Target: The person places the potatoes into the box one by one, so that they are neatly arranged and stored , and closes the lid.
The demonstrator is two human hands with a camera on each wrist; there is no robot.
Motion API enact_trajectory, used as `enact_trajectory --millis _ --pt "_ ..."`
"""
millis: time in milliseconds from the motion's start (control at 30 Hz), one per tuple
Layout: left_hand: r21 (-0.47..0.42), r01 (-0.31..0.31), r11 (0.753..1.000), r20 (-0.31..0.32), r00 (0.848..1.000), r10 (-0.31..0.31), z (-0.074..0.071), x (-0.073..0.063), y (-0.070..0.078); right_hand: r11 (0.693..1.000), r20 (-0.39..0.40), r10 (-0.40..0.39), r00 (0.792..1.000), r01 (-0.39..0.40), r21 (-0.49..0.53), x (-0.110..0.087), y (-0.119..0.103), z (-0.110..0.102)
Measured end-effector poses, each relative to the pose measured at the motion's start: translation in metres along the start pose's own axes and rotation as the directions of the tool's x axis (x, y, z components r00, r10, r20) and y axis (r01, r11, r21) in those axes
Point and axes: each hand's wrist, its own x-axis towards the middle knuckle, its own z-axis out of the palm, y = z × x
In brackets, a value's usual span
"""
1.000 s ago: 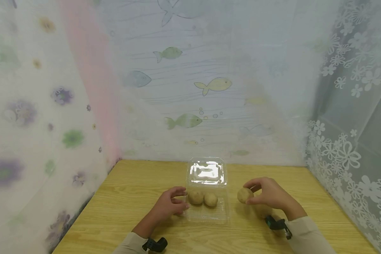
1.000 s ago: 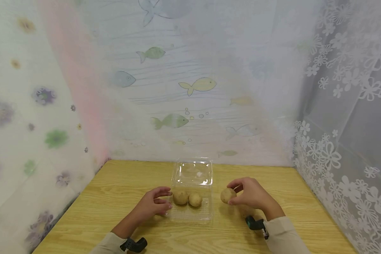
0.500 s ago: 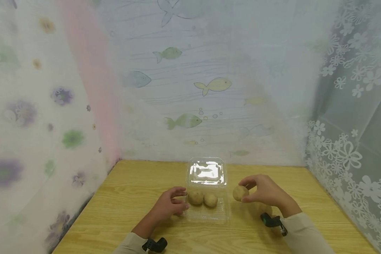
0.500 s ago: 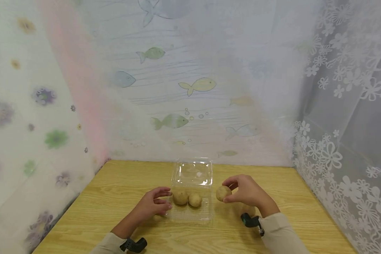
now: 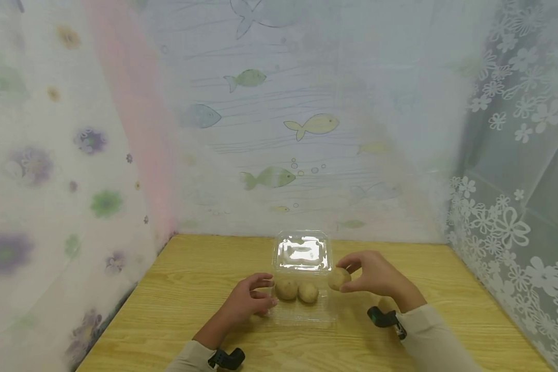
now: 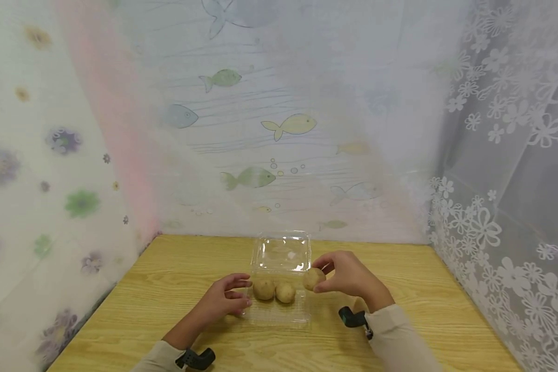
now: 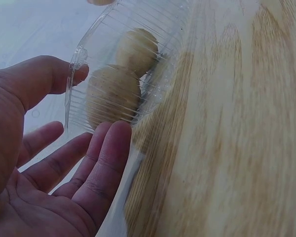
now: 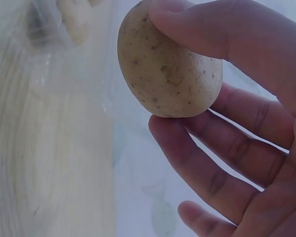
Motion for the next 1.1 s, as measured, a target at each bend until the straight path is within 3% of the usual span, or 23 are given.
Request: enact_trajectory --millis 600,1100 --pt "0.023 0.005 1.000 0.007 1.000 -0.005 0.000 0.000 -0.001 0.998 0.039 -0.056 0.998 0.055 0.033 0.017 -0.019 0.019" --pt "0.046 -0.012 0.999 0.122 0.993 0.007 -0.011 -0.003 -0.002 0.991 0.080 -0.120 0.990 0.114 0.074 0.029 -0.031 0.038"
